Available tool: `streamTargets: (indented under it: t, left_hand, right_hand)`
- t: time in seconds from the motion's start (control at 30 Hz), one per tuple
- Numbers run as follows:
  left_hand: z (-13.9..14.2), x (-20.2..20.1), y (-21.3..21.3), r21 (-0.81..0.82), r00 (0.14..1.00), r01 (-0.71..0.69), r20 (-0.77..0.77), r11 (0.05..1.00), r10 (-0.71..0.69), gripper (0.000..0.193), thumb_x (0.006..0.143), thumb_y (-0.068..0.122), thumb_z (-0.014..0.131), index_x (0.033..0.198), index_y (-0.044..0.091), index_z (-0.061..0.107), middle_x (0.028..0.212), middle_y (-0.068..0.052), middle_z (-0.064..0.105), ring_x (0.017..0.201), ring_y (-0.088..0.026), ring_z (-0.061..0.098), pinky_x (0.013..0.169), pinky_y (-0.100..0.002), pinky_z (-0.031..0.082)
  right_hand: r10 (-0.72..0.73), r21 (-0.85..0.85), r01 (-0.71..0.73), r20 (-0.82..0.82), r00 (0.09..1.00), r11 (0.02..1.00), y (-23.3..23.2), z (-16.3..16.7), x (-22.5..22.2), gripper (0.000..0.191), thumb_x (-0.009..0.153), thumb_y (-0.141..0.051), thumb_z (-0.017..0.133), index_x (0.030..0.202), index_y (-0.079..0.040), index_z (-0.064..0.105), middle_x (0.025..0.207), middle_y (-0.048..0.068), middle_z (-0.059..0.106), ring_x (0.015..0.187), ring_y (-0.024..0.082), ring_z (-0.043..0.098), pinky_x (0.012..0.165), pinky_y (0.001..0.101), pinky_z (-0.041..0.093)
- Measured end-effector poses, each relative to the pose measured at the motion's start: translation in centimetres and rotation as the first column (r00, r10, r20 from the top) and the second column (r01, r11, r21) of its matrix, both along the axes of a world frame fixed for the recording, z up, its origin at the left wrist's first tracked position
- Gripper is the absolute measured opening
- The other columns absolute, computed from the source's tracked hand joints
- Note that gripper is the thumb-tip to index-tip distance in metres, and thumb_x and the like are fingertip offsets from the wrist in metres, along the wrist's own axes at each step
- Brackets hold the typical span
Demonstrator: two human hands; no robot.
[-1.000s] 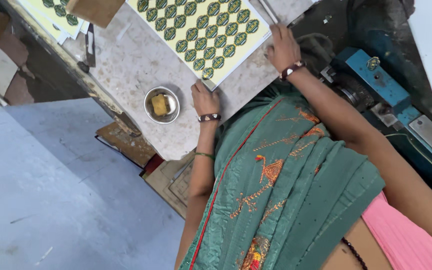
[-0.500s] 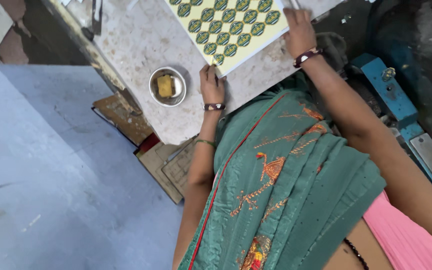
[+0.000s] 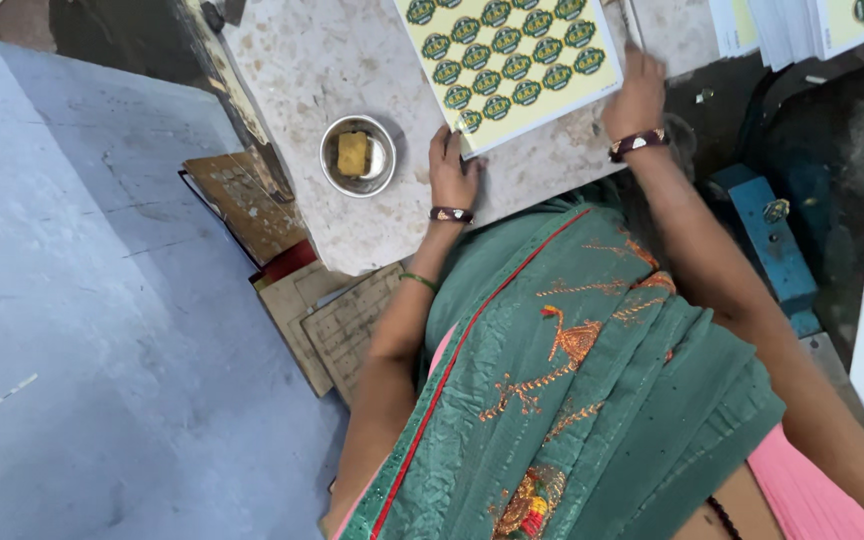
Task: The person arranges sheets of printed round labels on the worktable beside a printing press, peels individual labels off a sheet by hand, and works the press lever, stacking finished label sheets on the table.
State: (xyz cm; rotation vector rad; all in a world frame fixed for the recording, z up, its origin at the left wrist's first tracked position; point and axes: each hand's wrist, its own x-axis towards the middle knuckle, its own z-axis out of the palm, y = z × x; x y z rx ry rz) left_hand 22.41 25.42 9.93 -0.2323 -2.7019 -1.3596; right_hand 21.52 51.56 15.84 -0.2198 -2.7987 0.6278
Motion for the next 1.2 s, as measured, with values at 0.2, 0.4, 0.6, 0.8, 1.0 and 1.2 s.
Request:
streamTargets:
  t: [0.2,0.4,0.6,0.8,1.0,1.2]
  left_hand:
    - [0.5,-1.2,1.5,0.053,0.965,-0.231,0.141,0.971,0.222,0.064,0.073,0.010,0.084,0.132,-0.001,0.061,0.123,-0.020,0.058,0.109,-0.038,0.062,0.093,-0.043,0.053]
    - [1.7,-4.2,2.0,-0.035,0.881,-0.361,0.316,0.932,0.353,0.051,0.074,0.022,0.085,0.118,0.002,0.069,0.106,-0.018,0.066,0.095,-0.034,0.066,0.086,-0.043,0.053]
    - [3.4,-6.0,1.0,-0.048,0.760,-0.387,0.550,0.921,0.348,0.043,0.072,0.036,0.083,0.101,0.005,0.076,0.086,-0.011,0.078,0.082,-0.027,0.074,0.079,-0.040,0.056]
    - [4.6,-6.9,0.6,0.152,0.772,-0.396,0.590,0.906,0.238,0.049,0.077,0.039,0.084,0.102,-0.001,0.076,0.089,-0.012,0.079,0.080,-0.021,0.075,0.077,-0.034,0.058]
    - [4.6,-10.3,0.1,0.697,0.691,-0.536,0.687,0.477,-0.226,0.030,0.087,0.015,0.077,0.109,-0.005,0.071,0.094,-0.012,0.077,0.078,-0.021,0.072,0.070,-0.036,0.058]
    - [5.5,-13.7,1.4,0.518,0.791,-0.483,0.604,0.706,0.097,0.027,0.085,0.002,0.073,0.110,-0.004,0.070,0.090,-0.010,0.078,0.073,-0.019,0.068,0.065,-0.034,0.056]
  right_hand:
    - [-0.128,-0.017,0.130,0.077,0.989,0.991,-1.4,0.5,-2.3,0.050,0.084,-0.005,0.070,0.129,0.012,0.056,0.121,0.031,0.058,0.117,0.049,0.049,0.103,0.0548,0.040]
    - [-0.236,-0.033,0.269,0.386,0.892,0.963,-0.4,3.0,-5.0,0.049,0.085,-0.027,0.082,0.114,0.008,0.063,0.112,0.028,0.065,0.107,0.047,0.060,0.095,0.0530,0.047]
    - [0.087,-0.816,0.420,0.489,0.868,0.397,1.3,4.3,-6.0,0.037,0.095,-0.009,0.076,0.126,0.010,0.066,0.115,0.020,0.073,0.099,0.033,0.074,0.081,0.0431,0.060]
    - [0.183,-0.935,0.313,0.283,0.941,-0.164,1.3,5.3,-4.5,0.033,0.103,-0.002,0.065,0.134,0.006,0.061,0.120,0.017,0.073,0.102,0.029,0.075,0.091,0.0472,0.063]
    - [0.300,-0.913,0.388,0.409,0.862,0.127,0.6,5.4,-4.5,0.039,0.091,0.003,0.066,0.130,0.001,0.064,0.113,0.010,0.073,0.098,0.022,0.072,0.087,0.0389,0.060]
    - [0.176,-0.884,0.306,0.384,0.906,0.354,-0.4,6.6,-7.5,0.019,0.101,-0.007,0.068,0.118,0.000,0.068,0.105,0.008,0.075,0.090,0.017,0.071,0.079,0.0312,0.056]
